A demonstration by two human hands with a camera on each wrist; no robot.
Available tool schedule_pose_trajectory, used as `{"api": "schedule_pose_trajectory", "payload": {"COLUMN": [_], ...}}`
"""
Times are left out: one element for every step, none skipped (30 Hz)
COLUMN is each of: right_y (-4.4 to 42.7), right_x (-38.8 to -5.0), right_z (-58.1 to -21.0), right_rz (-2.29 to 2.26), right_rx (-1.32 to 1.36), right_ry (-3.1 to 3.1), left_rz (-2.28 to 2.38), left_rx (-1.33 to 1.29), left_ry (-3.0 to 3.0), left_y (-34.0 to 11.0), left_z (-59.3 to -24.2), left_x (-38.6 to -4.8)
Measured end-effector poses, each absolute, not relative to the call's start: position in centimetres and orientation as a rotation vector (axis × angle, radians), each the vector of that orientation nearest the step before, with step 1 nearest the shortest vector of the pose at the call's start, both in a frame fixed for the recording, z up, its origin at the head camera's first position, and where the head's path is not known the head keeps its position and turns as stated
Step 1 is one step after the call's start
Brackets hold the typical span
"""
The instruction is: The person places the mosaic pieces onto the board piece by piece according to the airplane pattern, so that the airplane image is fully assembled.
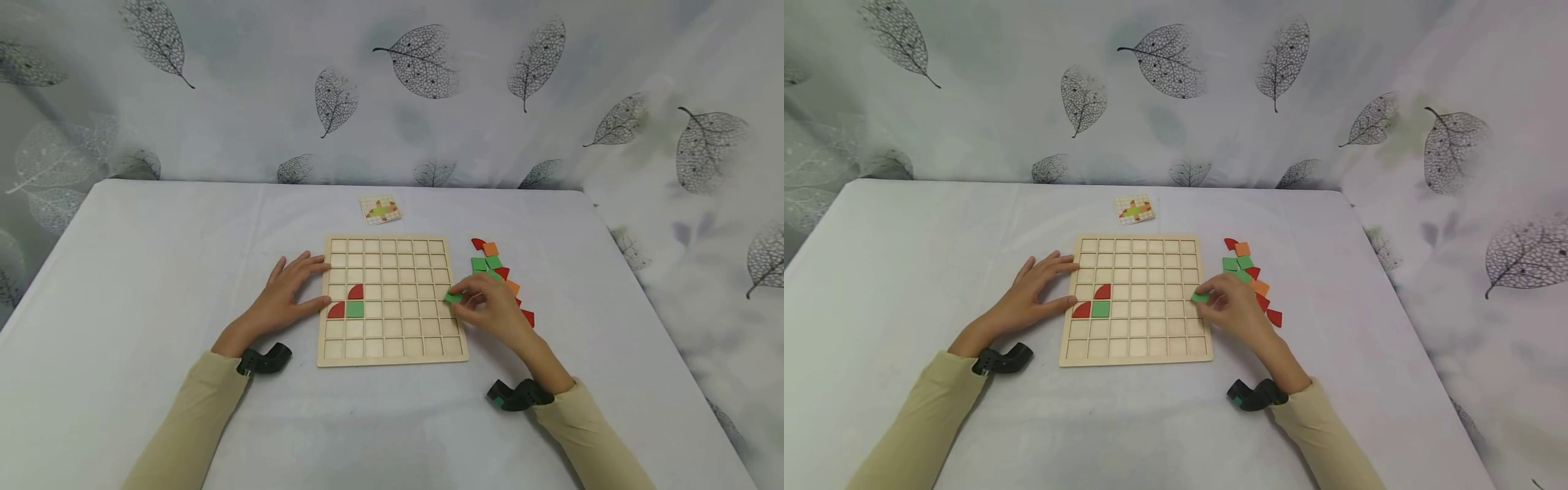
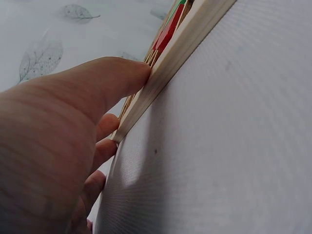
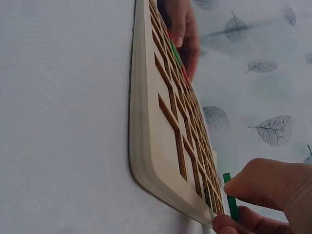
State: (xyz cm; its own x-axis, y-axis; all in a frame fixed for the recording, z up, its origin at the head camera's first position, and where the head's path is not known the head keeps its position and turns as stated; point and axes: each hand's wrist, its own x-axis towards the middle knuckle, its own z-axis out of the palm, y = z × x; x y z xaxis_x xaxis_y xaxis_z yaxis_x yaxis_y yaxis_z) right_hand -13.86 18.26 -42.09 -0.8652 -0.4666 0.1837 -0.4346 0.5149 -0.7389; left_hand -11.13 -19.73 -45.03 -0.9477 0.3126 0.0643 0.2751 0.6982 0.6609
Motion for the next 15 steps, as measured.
{"api": "schedule_pose_trajectory", "payload": {"right_y": [18.2, 18.1, 18.0, 17.9, 17.8, 17.7, 17.7, 17.6, 17.5, 17.4, 17.4, 17.3, 17.2, 17.1, 17.1], "right_x": [-13.9, -13.9, -13.9, -13.9, -14.0, -14.0, -14.0, -14.0, -14.0, -14.0, -14.0, -14.0, -13.9, -13.9, -13.9], "right_z": [-42.1, -42.1, -42.1, -42.1, -42.0, -42.1, -42.1, -42.0, -42.0, -42.0, -42.0, -42.0, -41.9, -41.9, -41.9], "right_rz": [-1.295, -1.290, -1.284, -1.284, -1.285, -1.286, -1.287, -1.292, -1.297, -1.303, -1.305, -1.305, -1.304, -1.303, -1.298], "right_rx": [-0.808, -0.815, -0.817, -0.822, -0.831, -0.842, -0.850, -0.860, -0.867, -0.874, -0.880, -0.884, -0.879, -0.876, -0.873], "right_ry": [2.703, 2.705, 2.706, 2.704, 2.703, 2.700, 2.697, 2.693, 2.689, 2.683, 2.680, 2.678, 2.676, 2.673, 2.671], "left_rz": [1.093, 1.094, 1.095, 1.098, 1.101, 1.104, 1.107, 1.110, 1.110, 1.108, 1.107, 1.104, 1.104, 1.104, 1.104], "left_rx": [0.491, 0.492, 0.494, 0.495, 0.497, 0.498, 0.500, 0.504, 0.505, 0.505, 0.505, 0.504, 0.504, 0.503, 0.501], "left_ry": [2.845, 2.845, 2.845, 2.846, 2.847, 2.848, 2.849, 2.849, 2.851, 2.853, 2.853, 2.852, 2.850, 2.849, 2.848], "left_y": [-19.7, -19.8, -19.8, -19.8, -19.8, -19.8, -19.8, -19.9, -19.8, -19.8, -19.9, -19.8, -19.8, -19.8, -19.8], "left_z": [-45.0, -45.0, -45.0, -45.0, -45.0, -45.0, -45.0, -45.0, -45.0, -45.0, -45.1, -45.1, -45.1, -45.1, -45.2], "left_x": [-11.1, -11.1, -11.1, -11.1, -11.1, -11.1, -11.1, -11.1, -11.1, -11.1, -11.1, -11.1, -11.1, -11.2, -11.2]}}
